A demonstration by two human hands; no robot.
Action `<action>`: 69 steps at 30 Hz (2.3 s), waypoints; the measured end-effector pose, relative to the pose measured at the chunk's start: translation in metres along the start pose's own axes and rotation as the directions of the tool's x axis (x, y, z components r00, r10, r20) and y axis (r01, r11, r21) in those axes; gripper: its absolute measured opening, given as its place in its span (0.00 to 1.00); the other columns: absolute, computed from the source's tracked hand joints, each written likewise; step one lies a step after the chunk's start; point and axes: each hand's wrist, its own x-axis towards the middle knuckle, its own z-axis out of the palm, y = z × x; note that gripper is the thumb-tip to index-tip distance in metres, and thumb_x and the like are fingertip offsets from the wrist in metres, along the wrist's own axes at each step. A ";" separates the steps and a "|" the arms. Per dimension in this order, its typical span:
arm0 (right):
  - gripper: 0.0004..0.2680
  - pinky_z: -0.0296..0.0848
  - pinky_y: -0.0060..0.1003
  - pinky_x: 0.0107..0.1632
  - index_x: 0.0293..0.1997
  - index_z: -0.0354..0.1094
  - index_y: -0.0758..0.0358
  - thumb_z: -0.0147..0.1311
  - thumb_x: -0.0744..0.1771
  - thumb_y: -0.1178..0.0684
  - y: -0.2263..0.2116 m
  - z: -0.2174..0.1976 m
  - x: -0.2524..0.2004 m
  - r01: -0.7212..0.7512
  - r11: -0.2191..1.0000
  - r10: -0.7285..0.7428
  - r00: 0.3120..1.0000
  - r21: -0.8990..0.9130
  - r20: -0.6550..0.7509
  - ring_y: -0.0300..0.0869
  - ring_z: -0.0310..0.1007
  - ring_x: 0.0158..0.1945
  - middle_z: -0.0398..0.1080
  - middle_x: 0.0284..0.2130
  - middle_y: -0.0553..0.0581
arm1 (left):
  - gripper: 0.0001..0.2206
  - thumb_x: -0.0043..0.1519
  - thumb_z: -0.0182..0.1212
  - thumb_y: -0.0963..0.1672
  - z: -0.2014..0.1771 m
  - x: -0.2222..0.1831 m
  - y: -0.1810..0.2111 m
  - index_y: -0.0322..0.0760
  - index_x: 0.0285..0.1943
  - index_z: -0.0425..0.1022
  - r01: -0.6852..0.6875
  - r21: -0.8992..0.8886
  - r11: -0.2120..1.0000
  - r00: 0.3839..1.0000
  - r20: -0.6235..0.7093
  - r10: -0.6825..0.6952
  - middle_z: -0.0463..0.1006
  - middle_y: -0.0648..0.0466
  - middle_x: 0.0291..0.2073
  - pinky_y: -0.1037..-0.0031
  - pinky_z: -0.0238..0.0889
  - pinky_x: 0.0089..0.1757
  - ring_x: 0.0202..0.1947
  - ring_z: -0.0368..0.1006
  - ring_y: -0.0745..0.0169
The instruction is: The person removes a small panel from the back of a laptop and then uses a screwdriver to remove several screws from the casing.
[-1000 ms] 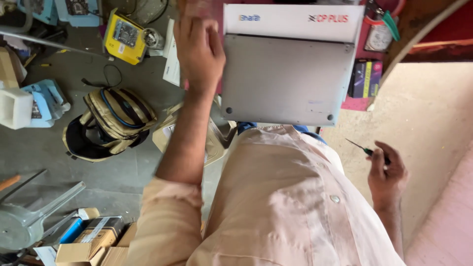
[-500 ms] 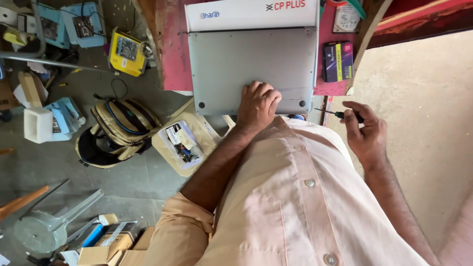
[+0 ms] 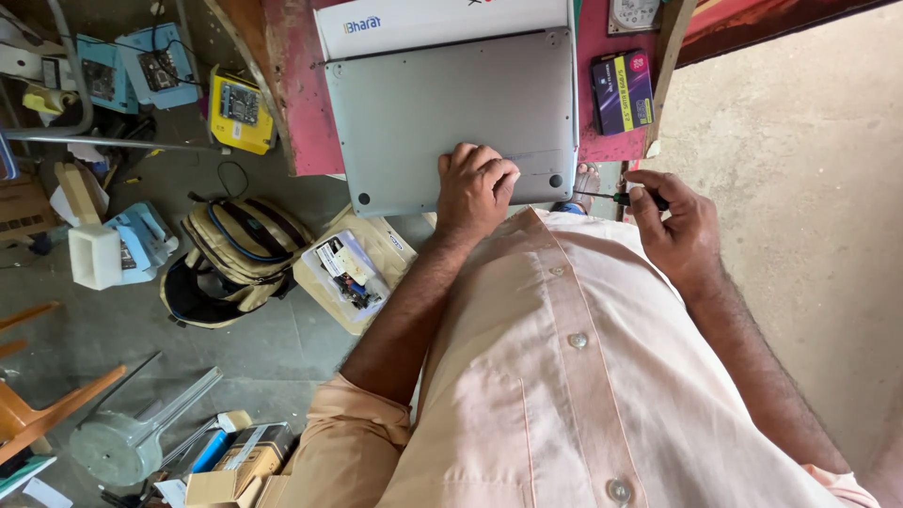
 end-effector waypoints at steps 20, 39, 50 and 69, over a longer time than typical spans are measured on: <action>0.08 0.79 0.35 0.39 0.56 0.72 0.66 0.52 0.73 0.55 -0.026 0.017 0.017 0.064 0.998 -0.065 0.995 0.014 0.072 0.41 0.82 0.40 0.78 0.36 0.60 | 0.03 0.63 0.66 0.45 0.004 -0.007 -0.015 0.45 0.42 0.80 0.009 -0.066 0.998 0.999 0.042 -0.006 0.76 0.61 0.41 0.61 0.56 0.52 0.50 0.68 0.58; 0.04 0.76 0.47 0.46 0.45 0.70 0.62 0.59 0.69 0.56 -0.060 0.039 0.055 0.453 0.859 -0.399 0.884 -0.237 0.243 0.52 0.74 0.43 0.72 0.37 0.57 | 0.14 0.61 0.71 0.47 -0.001 -0.014 -0.015 0.42 0.53 0.77 0.005 -0.112 0.994 1.000 0.013 -0.004 0.73 0.57 0.47 0.59 0.58 0.57 0.54 0.66 0.55; 0.05 0.75 0.48 0.48 0.45 0.70 0.61 0.59 0.68 0.55 -0.072 0.039 0.058 0.423 0.857 -0.335 0.892 -0.296 0.304 0.52 0.73 0.45 0.72 0.38 0.57 | 0.15 0.58 0.73 0.46 0.001 -0.013 -0.017 0.43 0.51 0.77 -0.016 -0.151 0.988 1.000 -0.026 0.013 0.73 0.58 0.46 0.59 0.58 0.55 0.53 0.67 0.56; 0.05 0.75 0.46 0.48 0.45 0.71 0.61 0.60 0.68 0.55 -0.075 0.038 0.057 0.458 0.822 -0.361 0.879 -0.340 0.311 0.50 0.73 0.44 0.72 0.37 0.57 | 0.15 0.58 0.73 0.46 0.004 -0.015 -0.019 0.43 0.51 0.77 -0.024 -0.135 0.991 1.000 -0.015 0.022 0.73 0.58 0.47 0.59 0.58 0.55 0.53 0.66 0.57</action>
